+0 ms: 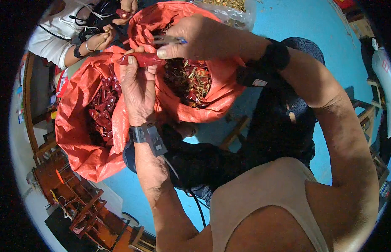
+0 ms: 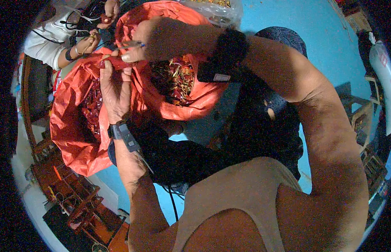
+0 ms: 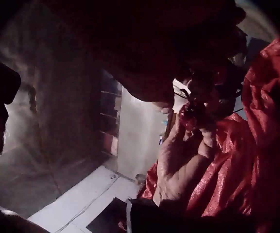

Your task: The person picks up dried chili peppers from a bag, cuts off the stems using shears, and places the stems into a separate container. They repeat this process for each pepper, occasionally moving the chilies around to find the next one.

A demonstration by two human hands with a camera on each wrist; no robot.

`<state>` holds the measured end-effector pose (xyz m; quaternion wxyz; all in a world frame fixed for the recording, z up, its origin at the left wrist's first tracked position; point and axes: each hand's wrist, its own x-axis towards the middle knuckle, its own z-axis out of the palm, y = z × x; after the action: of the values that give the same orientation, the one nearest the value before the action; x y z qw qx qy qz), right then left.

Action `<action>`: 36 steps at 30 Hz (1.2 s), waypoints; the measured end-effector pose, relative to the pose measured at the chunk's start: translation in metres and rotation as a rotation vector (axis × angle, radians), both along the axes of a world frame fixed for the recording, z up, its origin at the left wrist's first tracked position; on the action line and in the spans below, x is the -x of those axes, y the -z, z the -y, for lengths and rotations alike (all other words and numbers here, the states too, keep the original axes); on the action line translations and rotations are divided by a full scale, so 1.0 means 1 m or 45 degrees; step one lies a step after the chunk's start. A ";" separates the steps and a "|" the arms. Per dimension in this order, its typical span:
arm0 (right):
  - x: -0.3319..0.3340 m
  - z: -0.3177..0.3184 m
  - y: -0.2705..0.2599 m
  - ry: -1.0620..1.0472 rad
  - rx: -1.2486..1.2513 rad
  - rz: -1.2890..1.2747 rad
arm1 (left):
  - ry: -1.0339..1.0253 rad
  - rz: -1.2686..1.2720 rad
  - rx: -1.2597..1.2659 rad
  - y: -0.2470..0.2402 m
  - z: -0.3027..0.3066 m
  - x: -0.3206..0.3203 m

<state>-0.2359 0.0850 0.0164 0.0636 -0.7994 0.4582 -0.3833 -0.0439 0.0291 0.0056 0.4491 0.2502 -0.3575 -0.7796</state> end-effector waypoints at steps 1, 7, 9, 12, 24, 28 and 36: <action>-0.001 -0.002 0.004 0.015 -0.038 0.020 | 0.032 -0.006 0.022 0.001 -0.001 0.002; -0.004 -0.002 0.015 -0.112 0.036 0.089 | 0.050 0.082 0.060 -0.004 -0.008 0.009; 0.000 0.000 0.016 -0.074 0.112 -0.002 | -0.454 0.803 0.754 -0.007 -0.010 0.013; 0.005 -0.004 0.005 -0.098 -0.199 0.221 | -0.206 1.294 1.971 -0.023 -0.008 0.011; -0.006 -0.030 -0.026 -0.064 -1.082 1.045 | -0.033 0.897 1.014 -0.002 -0.039 0.033; -0.016 -0.027 -0.015 -0.399 -0.768 1.421 | -0.250 0.668 0.717 0.005 -0.042 0.049; -0.017 -0.025 -0.021 -0.533 -0.999 1.748 | 0.285 0.199 0.249 -0.027 -0.031 0.030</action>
<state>-0.2188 0.1096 0.0379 0.6755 -0.3751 0.2592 -0.5795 -0.0744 0.0606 0.0325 0.3526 0.2239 -0.4912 -0.7644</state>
